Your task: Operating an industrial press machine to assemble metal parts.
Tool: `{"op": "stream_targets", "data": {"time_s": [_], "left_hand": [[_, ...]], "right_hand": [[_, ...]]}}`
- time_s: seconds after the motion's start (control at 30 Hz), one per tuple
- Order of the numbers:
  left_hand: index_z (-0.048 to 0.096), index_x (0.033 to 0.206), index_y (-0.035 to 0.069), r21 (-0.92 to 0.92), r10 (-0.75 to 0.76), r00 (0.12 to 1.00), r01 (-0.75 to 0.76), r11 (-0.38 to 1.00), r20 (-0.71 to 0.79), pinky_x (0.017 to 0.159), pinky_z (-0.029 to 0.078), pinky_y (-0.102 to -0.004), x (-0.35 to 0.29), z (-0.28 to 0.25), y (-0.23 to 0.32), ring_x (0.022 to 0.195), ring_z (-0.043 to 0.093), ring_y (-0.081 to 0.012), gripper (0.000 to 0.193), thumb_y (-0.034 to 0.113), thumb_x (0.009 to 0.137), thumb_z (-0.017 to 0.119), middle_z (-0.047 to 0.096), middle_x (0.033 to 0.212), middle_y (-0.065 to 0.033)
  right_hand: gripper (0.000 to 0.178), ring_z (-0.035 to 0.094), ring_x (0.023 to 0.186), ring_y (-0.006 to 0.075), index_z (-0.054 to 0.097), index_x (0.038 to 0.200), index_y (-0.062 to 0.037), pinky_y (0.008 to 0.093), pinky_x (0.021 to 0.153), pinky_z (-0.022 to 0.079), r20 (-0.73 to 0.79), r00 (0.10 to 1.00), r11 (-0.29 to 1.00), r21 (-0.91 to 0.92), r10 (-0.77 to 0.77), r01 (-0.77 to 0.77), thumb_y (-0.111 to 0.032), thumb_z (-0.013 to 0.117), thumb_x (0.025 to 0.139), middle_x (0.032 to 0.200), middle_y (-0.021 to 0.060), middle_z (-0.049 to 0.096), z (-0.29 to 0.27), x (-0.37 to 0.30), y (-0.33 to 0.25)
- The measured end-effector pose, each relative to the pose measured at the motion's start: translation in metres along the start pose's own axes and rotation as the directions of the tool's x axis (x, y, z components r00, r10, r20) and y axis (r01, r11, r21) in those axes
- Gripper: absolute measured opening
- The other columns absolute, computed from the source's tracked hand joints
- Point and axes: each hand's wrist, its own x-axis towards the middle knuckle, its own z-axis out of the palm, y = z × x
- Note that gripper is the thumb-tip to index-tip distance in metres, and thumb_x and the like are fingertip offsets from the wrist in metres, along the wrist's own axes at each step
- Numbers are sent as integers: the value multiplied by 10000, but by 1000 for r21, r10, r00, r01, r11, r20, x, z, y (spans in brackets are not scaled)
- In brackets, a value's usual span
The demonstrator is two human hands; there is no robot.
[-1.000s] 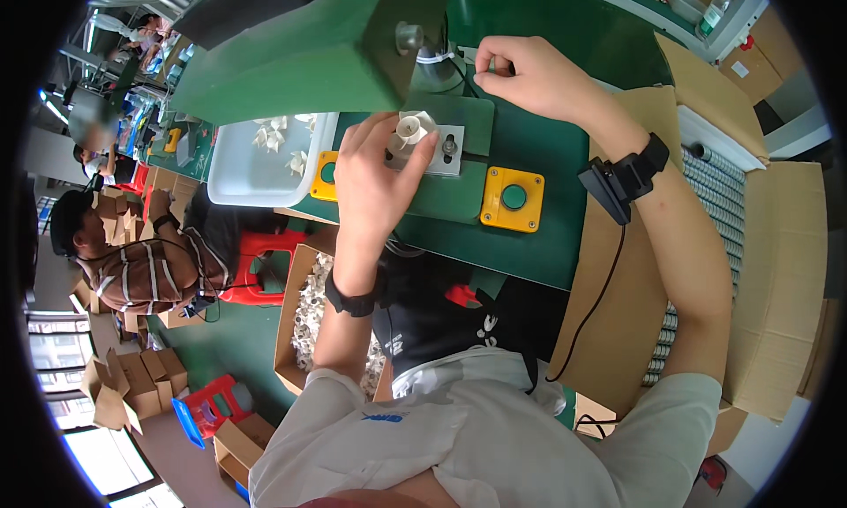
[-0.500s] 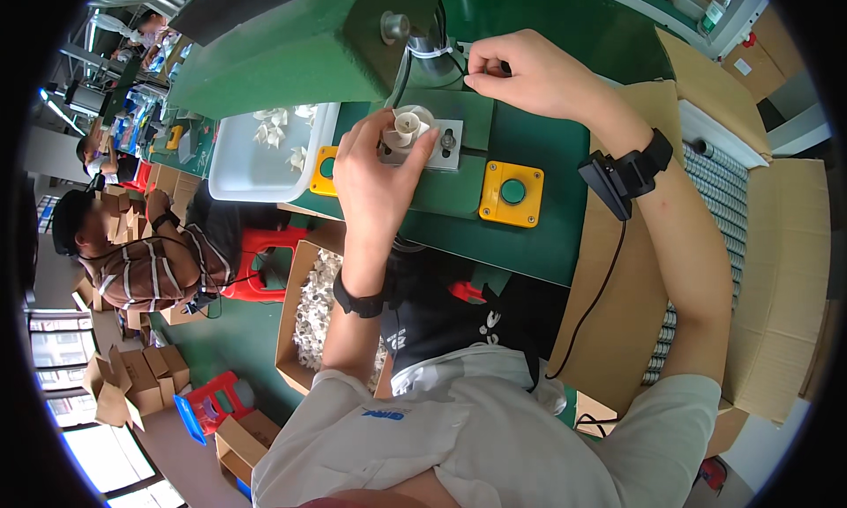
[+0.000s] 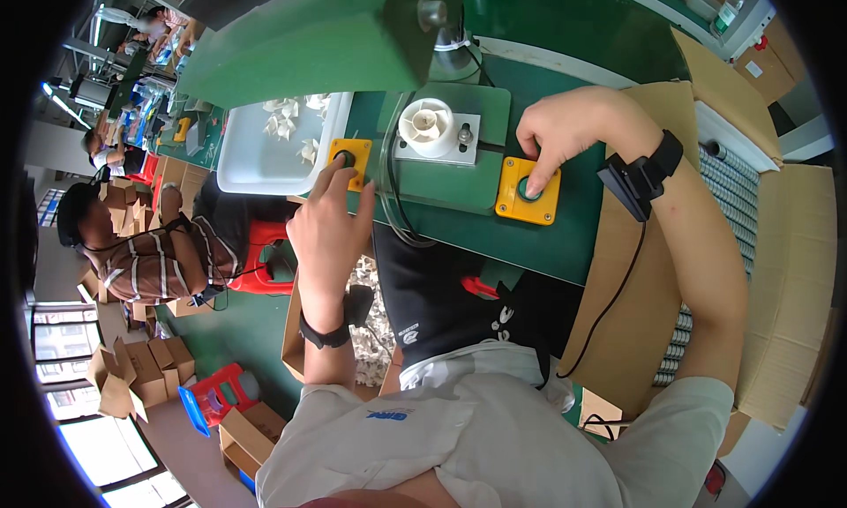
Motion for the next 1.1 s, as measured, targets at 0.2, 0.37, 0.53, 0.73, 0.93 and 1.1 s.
{"op": "stream_targets", "data": {"time_s": [0.2, 0.37, 0.53, 0.73, 0.93, 1.1], "left_hand": [[593, 918, 67, 87, 134, 991, -134, 987, 7, 518, 526, -385, 14, -1, -4, 644, 669, -276, 159, 217, 890, 637, 678, 984, -57], [570, 902, 67, 47, 146, 989, -146, 988, 13, 504, 513, -405, 15, -2, -7, 591, 637, -288, 191, 241, 888, 647, 640, 813, -62], [571, 925, 36, -124, 130, 988, -119, 985, 84, 541, 527, -428, 34, -22, 13, 645, 661, -330, 318, 320, 854, 695, 670, 793, -108], [609, 824, 22, -660, -52, 961, -146, 737, -271, 583, 532, -440, 79, -5, 69, 662, 667, -358, 289, 289, 795, 716, 673, 717, -137], [658, 787, 72, -480, -130, 991, 119, 869, 10, 577, 523, -403, -42, -2, -32, 633, 657, -316, 183, 247, 821, 702, 641, 653, -112], [665, 943, 26, 7, -366, 928, 367, 930, 74, 733, 526, -413, -121, -23, -121, 860, 665, -340, 260, 259, 834, 704, 677, 901, -158]], "right_hand": [[579, 579, 679, 163, 643, 925, -31, 293, 576, 433, -88, 996, 999, 33, -7, 10, -480, 870, 637, 738, 30, 600, 11, 10, 10], [602, 561, 661, 162, 634, 920, -30, 289, 583, 436, -84, 996, 999, 33, 22, -19, -490, 876, 616, 732, 25, 586, 9, 6, 8], [504, 514, 613, 136, 626, 925, -36, 284, 547, 415, -144, 986, 991, 97, -81, 96, -445, 822, 705, 690, 12, 548, 8, 10, 13], [470, 433, 557, 93, 602, 971, -42, 244, 457, 319, -636, 757, 570, 570, -149, 591, -477, 428, 999, 633, 22, 497, -12, 18, 5], [569, 392, 546, 94, 571, 978, -18, 224, 450, 277, -683, 677, 420, 548, -274, 723, -476, 237, 1025, 632, 35, 481, -24, 29, -70], [483, 409, 587, 122, 553, 964, -4, 246, 494, 315, -801, 596, 225, 571, -54, 789, -412, 297, 1009, 664, 64, 498, -17, 36, -95]]}}
